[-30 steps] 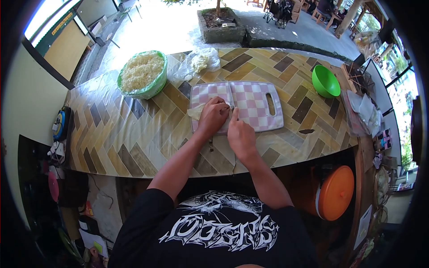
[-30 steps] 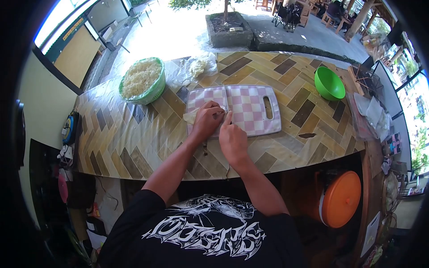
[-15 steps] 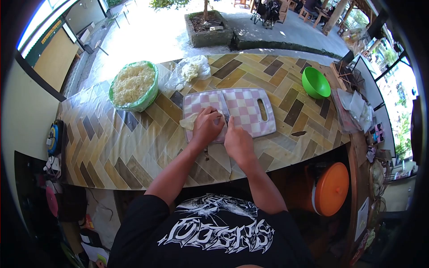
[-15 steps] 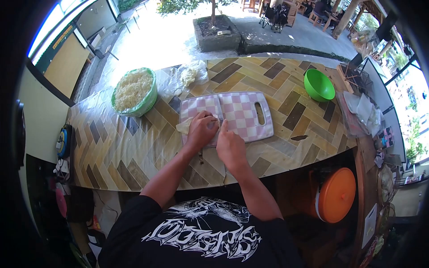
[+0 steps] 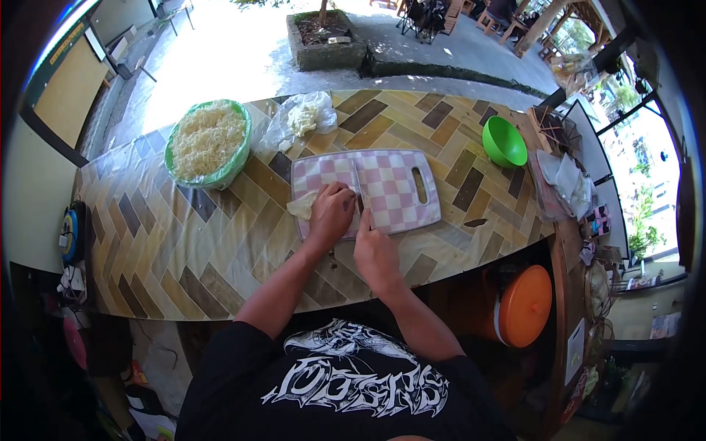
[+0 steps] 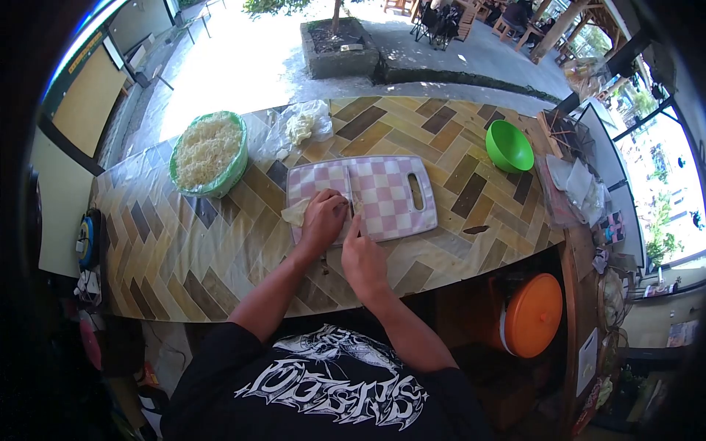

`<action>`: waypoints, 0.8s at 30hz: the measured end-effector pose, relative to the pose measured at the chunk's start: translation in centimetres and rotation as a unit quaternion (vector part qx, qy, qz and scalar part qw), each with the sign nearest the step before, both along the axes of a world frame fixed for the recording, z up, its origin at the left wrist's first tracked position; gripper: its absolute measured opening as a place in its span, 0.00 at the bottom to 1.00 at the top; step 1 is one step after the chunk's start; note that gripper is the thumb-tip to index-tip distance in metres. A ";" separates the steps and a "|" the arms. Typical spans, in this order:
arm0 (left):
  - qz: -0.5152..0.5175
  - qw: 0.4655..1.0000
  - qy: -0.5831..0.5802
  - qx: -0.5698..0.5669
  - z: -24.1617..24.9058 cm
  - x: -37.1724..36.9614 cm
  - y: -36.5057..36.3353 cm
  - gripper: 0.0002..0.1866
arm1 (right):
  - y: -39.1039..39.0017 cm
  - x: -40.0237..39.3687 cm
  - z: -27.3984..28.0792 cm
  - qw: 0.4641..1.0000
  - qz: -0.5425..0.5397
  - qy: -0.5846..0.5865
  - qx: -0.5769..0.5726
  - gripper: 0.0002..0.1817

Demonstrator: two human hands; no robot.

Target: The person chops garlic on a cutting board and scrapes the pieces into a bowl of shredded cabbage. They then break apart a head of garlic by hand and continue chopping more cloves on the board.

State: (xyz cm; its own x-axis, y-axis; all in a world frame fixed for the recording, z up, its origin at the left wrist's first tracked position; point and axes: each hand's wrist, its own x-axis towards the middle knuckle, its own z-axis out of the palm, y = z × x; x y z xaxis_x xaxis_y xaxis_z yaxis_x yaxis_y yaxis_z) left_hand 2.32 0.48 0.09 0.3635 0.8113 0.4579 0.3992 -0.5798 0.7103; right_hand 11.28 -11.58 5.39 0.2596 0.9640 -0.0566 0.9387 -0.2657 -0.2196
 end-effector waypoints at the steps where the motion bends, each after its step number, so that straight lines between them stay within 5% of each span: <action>1: -0.001 1.000 -0.002 -0.003 -0.1 0.0 0.0 0.05 | 0.1 -0.5 -1.2 1.000 -0.007 -0.023 0.019 0.38; 24: -0.024 0.997 -0.028 -0.066 -1.0 0.0 0.7 0.06 | 0.8 -1.3 0.1 0.999 -0.022 -0.033 0.021 0.35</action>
